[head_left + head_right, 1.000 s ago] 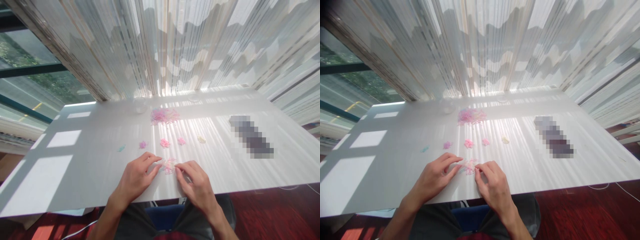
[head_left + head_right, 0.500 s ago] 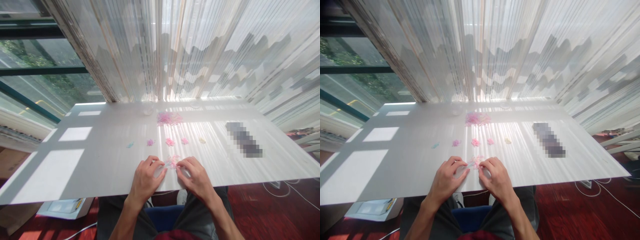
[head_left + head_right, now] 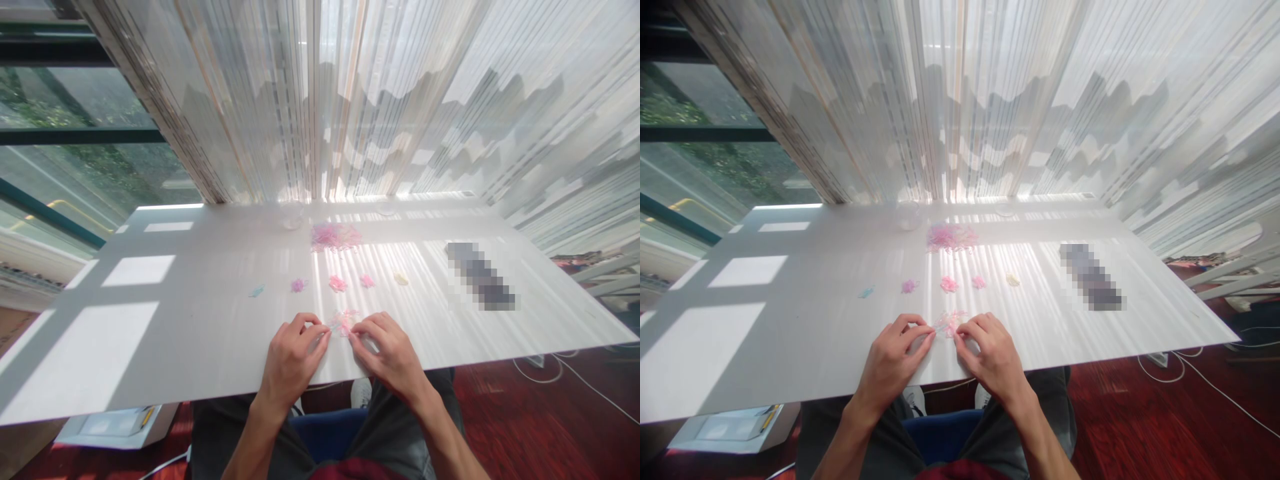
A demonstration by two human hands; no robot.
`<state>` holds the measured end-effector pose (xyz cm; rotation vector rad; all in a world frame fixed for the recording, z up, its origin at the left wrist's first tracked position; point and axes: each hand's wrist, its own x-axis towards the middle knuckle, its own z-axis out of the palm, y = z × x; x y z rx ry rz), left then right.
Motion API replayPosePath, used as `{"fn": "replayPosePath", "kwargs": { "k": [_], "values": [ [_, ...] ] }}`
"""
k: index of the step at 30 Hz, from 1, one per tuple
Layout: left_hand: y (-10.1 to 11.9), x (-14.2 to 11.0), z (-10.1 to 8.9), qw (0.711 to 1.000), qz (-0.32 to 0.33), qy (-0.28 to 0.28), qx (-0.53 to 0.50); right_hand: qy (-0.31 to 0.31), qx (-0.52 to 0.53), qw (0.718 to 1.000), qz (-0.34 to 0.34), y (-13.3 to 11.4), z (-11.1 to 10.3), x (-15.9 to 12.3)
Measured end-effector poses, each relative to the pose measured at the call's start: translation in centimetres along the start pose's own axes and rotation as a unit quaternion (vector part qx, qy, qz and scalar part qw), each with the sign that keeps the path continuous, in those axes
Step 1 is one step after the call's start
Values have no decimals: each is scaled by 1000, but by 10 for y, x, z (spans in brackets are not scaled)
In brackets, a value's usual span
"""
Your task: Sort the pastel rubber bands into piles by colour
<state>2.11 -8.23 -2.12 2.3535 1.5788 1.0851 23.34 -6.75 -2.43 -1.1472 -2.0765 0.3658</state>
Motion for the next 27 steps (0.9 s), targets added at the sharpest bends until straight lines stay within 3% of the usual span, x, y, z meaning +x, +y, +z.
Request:
{"fn": "replayPosePath", "kwargs": {
  "k": [13,27],
  "values": [
    [9,0,1,995,71,-13,-70,1,58,997,-48,3,-1,-4],
    [9,-2,1,988,28,-51,-140,-1,68,997,-37,3,-1,-5]
  ]
}}
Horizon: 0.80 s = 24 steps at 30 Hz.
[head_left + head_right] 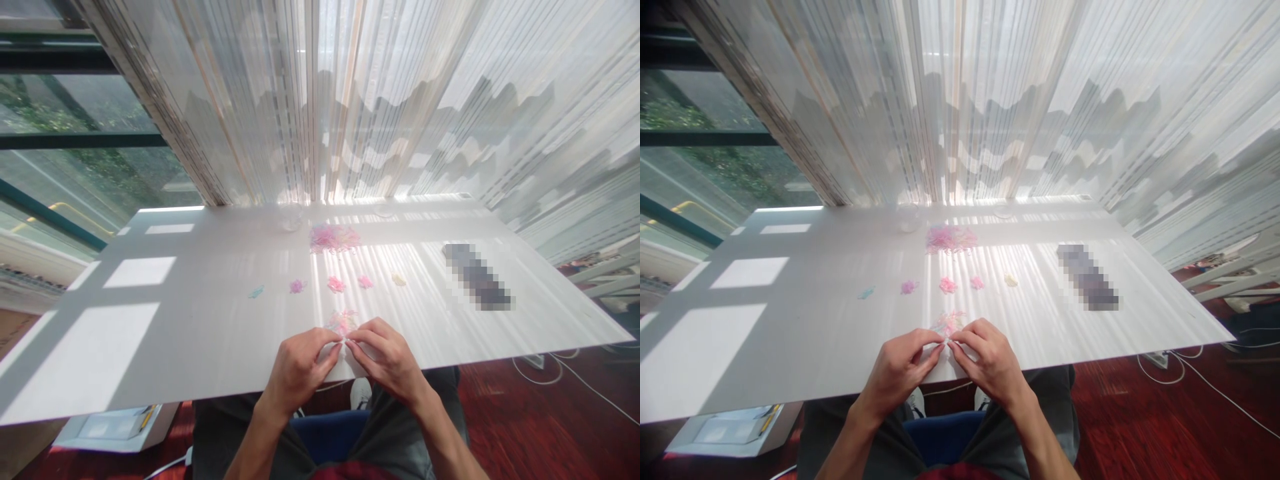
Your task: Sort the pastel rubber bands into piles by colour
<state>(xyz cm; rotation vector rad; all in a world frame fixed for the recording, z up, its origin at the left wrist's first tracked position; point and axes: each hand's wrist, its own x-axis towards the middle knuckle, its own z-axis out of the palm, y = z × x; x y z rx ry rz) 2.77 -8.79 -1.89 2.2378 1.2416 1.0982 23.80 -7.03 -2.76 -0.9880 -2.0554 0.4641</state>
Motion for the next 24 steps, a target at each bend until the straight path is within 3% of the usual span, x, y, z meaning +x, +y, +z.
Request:
{"fn": "replayPosePath", "kwargs": {
  "k": [24],
  "values": [
    [-1,1,1,1000,-10,-4,11,-2,12,1000,-6,-2,-4,1]
  ]
}}
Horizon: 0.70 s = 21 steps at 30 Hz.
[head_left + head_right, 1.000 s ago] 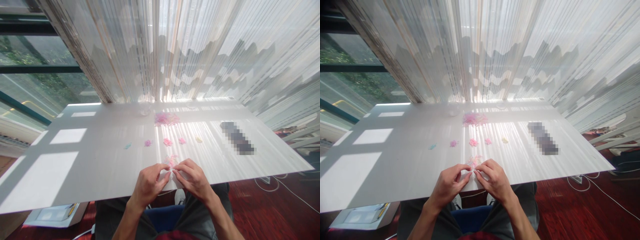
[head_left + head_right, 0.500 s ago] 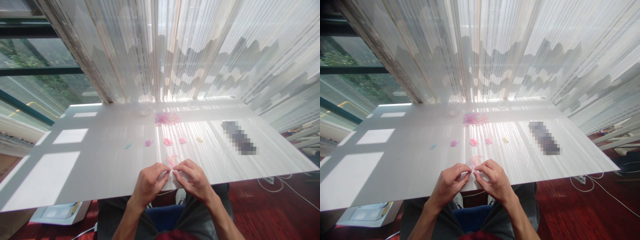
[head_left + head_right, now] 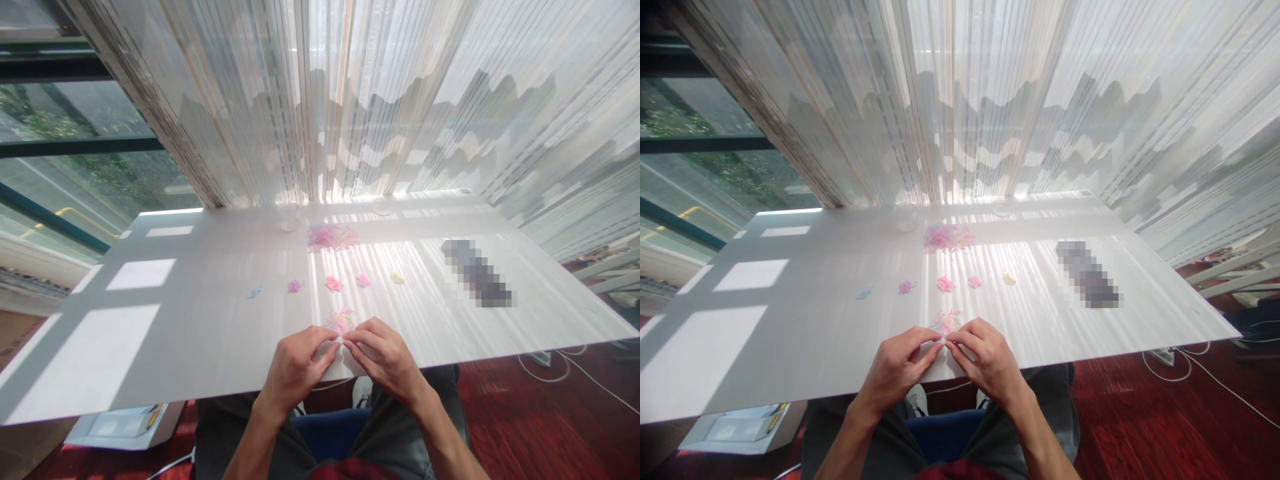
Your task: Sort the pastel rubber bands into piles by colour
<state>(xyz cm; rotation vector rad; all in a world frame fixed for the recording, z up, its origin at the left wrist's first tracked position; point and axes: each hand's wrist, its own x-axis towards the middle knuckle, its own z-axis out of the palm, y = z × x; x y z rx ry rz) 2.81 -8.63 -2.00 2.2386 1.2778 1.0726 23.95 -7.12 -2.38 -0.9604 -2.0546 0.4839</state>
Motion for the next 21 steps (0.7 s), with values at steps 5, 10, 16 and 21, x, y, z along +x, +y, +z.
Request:
{"fn": "replayPosePath", "kwargs": {
  "k": [5,10,16,21],
  "values": [
    [1,1,0,1000,12,4,0,-2,-6,1000,-1,0,1,0],
    [0,1,1,1000,16,10,6,3,-4,1000,-2,1,1,-1],
    [1,2,0,1000,10,9,7,-1,-1,1000,-2,2,2,-1],
    [1,2,0,1000,7,2,6,-1,-10,1000,2,1,2,0]
  ]
}}
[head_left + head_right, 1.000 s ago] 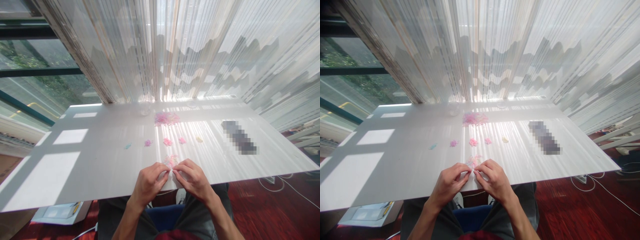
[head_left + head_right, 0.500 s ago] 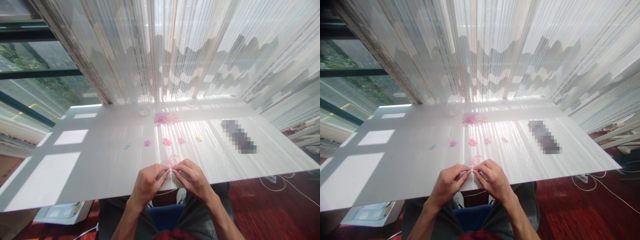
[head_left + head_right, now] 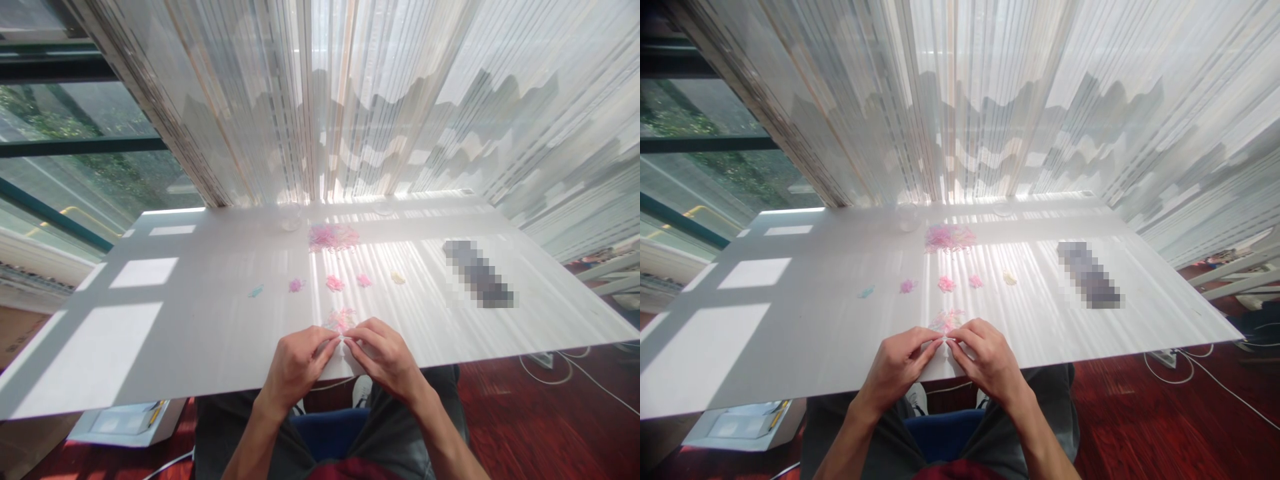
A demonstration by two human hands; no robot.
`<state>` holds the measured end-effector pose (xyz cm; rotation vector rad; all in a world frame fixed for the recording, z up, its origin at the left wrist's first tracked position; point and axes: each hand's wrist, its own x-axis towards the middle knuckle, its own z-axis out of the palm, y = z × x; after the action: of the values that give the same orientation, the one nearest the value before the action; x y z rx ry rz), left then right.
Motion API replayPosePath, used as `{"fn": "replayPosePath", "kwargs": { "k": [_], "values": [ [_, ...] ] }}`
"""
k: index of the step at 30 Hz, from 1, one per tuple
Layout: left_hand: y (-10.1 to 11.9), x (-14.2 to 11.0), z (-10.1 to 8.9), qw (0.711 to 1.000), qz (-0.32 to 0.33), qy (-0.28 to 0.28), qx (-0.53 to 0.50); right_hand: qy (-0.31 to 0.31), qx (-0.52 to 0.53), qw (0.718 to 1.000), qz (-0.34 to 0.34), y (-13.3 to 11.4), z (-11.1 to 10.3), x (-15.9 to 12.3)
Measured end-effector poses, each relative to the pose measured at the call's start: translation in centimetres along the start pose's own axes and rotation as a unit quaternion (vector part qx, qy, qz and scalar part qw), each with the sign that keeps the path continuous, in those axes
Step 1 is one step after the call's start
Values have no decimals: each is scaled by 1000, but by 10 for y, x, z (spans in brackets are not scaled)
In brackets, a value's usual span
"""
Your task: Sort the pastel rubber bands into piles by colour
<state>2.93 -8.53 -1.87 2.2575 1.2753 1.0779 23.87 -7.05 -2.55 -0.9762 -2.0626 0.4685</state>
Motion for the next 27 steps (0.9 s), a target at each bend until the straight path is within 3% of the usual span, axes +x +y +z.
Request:
{"fn": "replayPosePath", "kwargs": {
  "k": [27],
  "values": [
    [3,1,-1,1000,-11,7,-3,-14,-14,1000,12,1,0,-2]
  ]
}}
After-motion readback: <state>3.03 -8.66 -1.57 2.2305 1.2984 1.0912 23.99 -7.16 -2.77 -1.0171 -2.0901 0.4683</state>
